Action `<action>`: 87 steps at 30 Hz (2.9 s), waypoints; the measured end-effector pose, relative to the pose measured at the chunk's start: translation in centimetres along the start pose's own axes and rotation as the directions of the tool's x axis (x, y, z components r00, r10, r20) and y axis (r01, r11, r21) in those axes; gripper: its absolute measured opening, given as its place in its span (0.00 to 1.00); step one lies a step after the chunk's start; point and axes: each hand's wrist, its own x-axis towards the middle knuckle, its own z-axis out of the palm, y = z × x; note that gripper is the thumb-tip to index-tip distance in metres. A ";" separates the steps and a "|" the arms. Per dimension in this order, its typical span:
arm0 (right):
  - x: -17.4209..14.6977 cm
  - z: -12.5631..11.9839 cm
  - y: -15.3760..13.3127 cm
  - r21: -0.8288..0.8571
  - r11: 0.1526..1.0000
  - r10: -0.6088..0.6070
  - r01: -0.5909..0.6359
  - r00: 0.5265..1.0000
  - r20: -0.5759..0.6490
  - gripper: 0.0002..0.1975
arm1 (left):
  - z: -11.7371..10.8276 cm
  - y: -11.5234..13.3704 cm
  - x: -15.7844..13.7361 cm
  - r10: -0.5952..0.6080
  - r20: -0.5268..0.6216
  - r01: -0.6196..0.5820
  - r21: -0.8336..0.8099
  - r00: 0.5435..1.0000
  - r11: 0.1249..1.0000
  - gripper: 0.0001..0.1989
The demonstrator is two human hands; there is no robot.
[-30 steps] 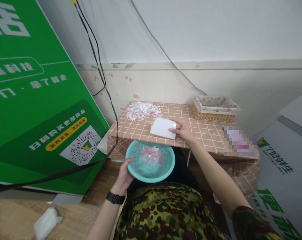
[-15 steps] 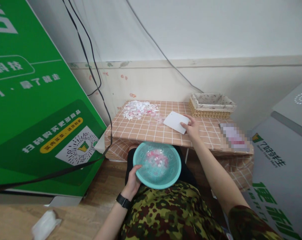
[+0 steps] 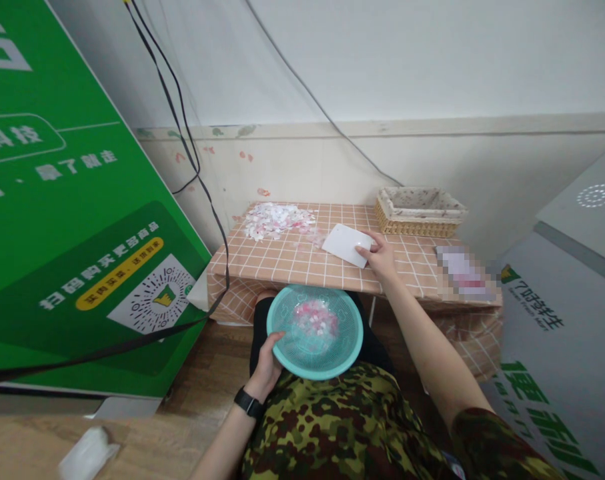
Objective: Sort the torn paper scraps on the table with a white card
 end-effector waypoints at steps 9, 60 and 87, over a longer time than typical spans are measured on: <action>0.2 0.9 -0.6 -0.115 0.993 -0.023 0.030 0.998 0.060 0.35 | -0.2 -0.2 0.1 -0.014 0.028 0.014 0.005 1.000 1.000 0.09; 2.1 7.6 -2.3 -0.025 1.000 0.023 -0.014 0.900 0.435 0.33 | 0.1 4.2 0.0 -0.064 0.018 0.064 -0.014 0.998 0.998 0.12; -3.2 8.5 -2.1 -0.110 0.991 -0.042 0.074 0.963 0.268 0.29 | 1.7 6.2 -0.2 -0.086 0.026 0.086 -0.032 0.996 0.996 0.17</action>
